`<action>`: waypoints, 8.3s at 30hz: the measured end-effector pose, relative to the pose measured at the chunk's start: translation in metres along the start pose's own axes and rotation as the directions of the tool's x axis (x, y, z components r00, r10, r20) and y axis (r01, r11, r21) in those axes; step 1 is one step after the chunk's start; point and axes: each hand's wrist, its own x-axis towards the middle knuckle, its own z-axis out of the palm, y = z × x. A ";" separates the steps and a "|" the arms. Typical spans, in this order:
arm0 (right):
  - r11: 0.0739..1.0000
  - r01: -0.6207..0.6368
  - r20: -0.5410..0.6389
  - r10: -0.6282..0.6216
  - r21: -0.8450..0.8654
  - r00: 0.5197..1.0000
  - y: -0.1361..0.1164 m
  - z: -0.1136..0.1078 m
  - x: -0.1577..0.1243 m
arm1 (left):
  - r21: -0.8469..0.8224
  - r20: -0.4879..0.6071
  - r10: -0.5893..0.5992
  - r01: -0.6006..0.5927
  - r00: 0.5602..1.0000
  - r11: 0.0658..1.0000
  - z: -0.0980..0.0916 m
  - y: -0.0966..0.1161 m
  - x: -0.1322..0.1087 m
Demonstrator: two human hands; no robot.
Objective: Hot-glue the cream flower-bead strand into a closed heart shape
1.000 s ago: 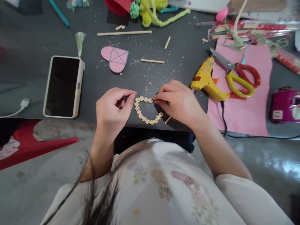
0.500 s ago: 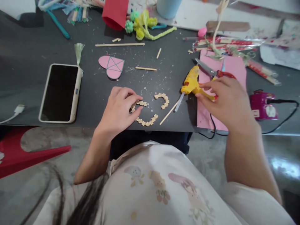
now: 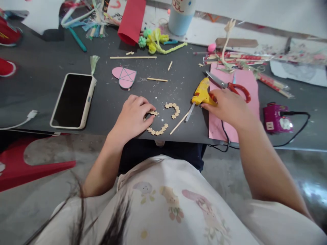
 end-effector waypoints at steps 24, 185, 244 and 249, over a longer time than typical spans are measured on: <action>0.635 0.719 -0.012 -0.747 0.283 0.665 -0.032 -0.025 -0.042 | -0.136 0.042 0.098 -0.092 0.994 0.986 -0.003 -0.014 0.008; 0.836 0.434 -0.343 -0.320 0.337 0.883 -0.133 0.004 -0.002 | -0.176 -0.128 0.133 -0.154 0.983 0.972 0.013 -0.019 -0.001; 0.882 0.258 -0.196 -0.194 0.393 0.961 -0.150 -0.002 -0.032 | -0.010 -0.036 0.159 -0.160 0.987 0.987 -0.009 -0.007 -0.018; 0.886 0.261 -0.184 -0.203 0.383 0.962 -0.151 -0.002 -0.031 | -0.035 -0.047 0.172 -0.174 0.984 0.984 -0.006 -0.010 -0.020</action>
